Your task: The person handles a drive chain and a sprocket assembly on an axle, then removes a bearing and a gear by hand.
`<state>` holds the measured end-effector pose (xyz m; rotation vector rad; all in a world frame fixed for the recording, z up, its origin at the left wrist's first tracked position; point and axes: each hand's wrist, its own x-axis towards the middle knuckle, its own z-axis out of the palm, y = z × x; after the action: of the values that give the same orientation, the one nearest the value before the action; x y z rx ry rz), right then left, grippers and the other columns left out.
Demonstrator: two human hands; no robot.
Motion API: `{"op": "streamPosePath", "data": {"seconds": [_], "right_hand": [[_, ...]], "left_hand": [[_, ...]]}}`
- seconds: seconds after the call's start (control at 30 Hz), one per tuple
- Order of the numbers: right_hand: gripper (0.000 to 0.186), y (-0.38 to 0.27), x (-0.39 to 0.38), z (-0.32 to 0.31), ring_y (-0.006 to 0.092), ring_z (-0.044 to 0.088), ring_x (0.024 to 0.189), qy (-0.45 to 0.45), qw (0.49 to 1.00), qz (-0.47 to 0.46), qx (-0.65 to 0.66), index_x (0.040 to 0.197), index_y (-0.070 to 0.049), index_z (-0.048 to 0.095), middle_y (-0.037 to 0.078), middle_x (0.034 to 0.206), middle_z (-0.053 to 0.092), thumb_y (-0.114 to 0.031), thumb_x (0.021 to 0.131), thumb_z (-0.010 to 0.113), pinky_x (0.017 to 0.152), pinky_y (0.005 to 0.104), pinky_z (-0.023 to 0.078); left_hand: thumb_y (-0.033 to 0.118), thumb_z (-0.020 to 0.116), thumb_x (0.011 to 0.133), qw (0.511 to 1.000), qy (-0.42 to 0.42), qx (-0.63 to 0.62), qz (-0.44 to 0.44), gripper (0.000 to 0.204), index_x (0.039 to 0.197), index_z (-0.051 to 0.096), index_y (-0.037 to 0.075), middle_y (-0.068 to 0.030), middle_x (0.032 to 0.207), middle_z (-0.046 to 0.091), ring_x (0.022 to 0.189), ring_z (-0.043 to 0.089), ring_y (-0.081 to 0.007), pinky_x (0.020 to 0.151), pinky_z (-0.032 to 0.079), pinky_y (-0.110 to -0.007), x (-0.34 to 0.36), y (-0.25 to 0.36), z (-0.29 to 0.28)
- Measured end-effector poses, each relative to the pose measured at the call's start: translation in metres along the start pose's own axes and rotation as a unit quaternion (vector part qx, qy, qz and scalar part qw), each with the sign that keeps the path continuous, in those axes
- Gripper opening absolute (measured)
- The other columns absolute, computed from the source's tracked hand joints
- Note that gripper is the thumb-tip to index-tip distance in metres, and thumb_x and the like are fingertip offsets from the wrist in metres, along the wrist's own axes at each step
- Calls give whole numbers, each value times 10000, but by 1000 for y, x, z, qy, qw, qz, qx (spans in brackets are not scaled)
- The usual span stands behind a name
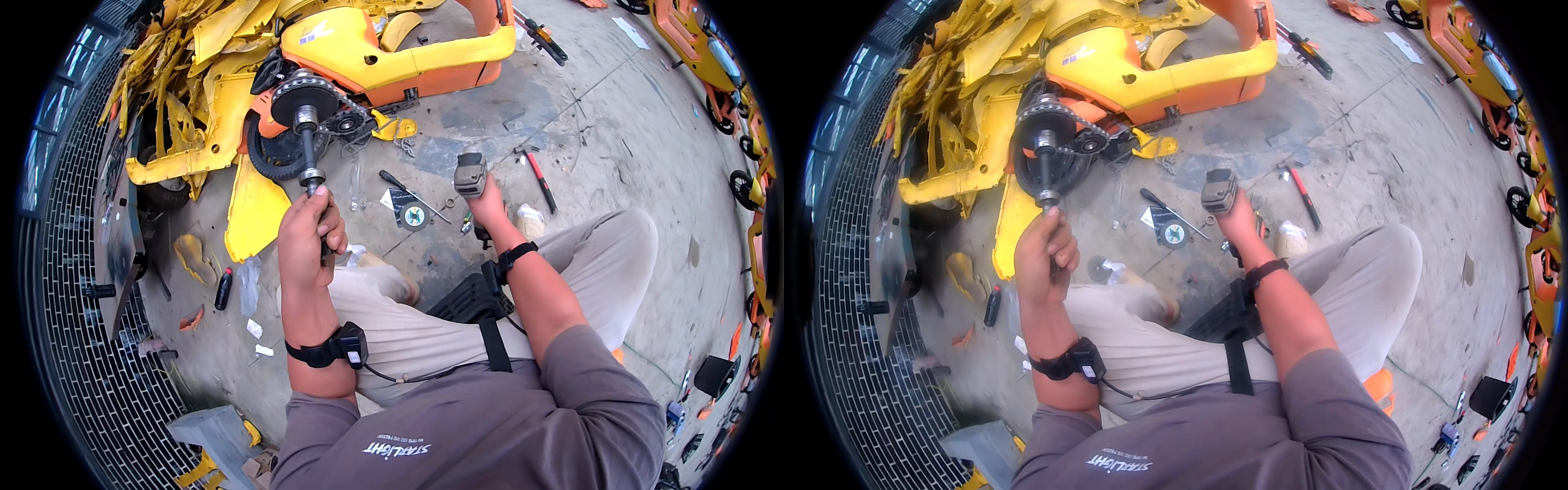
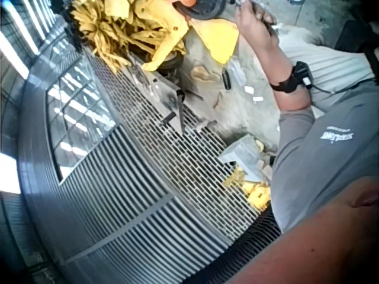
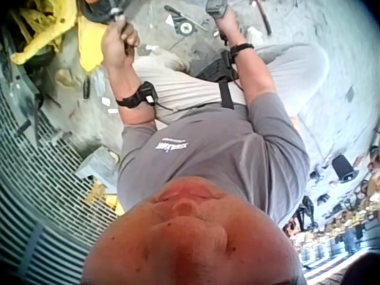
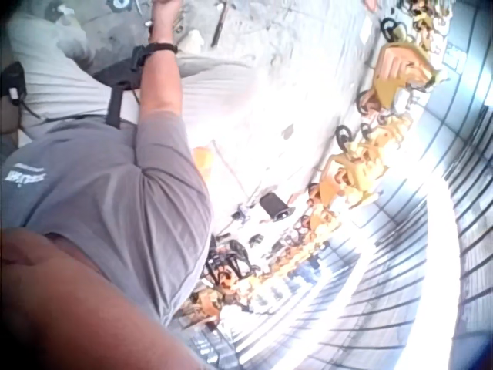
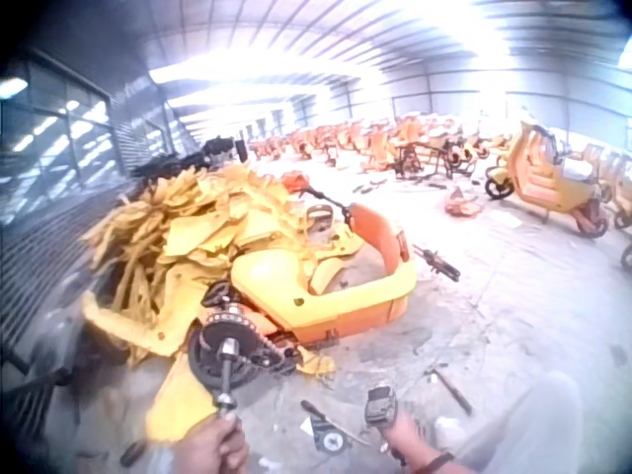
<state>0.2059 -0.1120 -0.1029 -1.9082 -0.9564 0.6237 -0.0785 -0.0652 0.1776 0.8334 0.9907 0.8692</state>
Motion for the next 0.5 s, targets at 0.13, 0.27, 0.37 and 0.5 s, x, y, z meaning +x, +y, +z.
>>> {"op": "streamPosePath", "data": {"seconds": [0.13, 0.27, 0.37, 0.5], "right_hand": [[838, 37, -23, 7, 452, 644, 1013, -74, 986, -23, -144, 1510, -16, 297, 291, 1108, 653, -192, 813, 728, 855, 490, 523], [802, 67, -40, 22, 433, 659, 955, -150, 962, -29, -228, 1515, -87, 338, 277, 999, 665, -161, 811, 715, 813, 521, 520], [730, 81, -50, 42, 457, 641, 967, -162, 970, -30, -178, 1442, -60, 417, 289, 1029, 667, -182, 799, 742, 808, 517, 518], [575, 79, -46, 50, 443, 622, 1053, -183, 979, -31, -90, 1354, -86, 508, 256, 1110, 667, -185, 825, 710, 873, 480, 517]], "left_hand": [[246, 568, 1004, 999, -23, 17, -29, 201, 908, 552, 70, 67, 594, 379, 476, 404, -66, 452, 371, -244, 7, -6, 2], [249, 573, 999, 998, -24, 39, -45, 204, 896, 544, 75, 65, 598, 382, 476, 403, -67, 455, 368, -241, 15, -11, 16], [249, 570, 999, 997, -21, 54, -56, 201, 892, 539, 82, 69, 598, 370, 476, 396, -63, 456, 355, -238, 21, -12, 20], [256, 562, 1012, 996, -14, 51, -73, 252, 853, 513, 67, 47, 587, 406, 444, 417, -66, 427, 384, -246, 28, -16, 18]]}}
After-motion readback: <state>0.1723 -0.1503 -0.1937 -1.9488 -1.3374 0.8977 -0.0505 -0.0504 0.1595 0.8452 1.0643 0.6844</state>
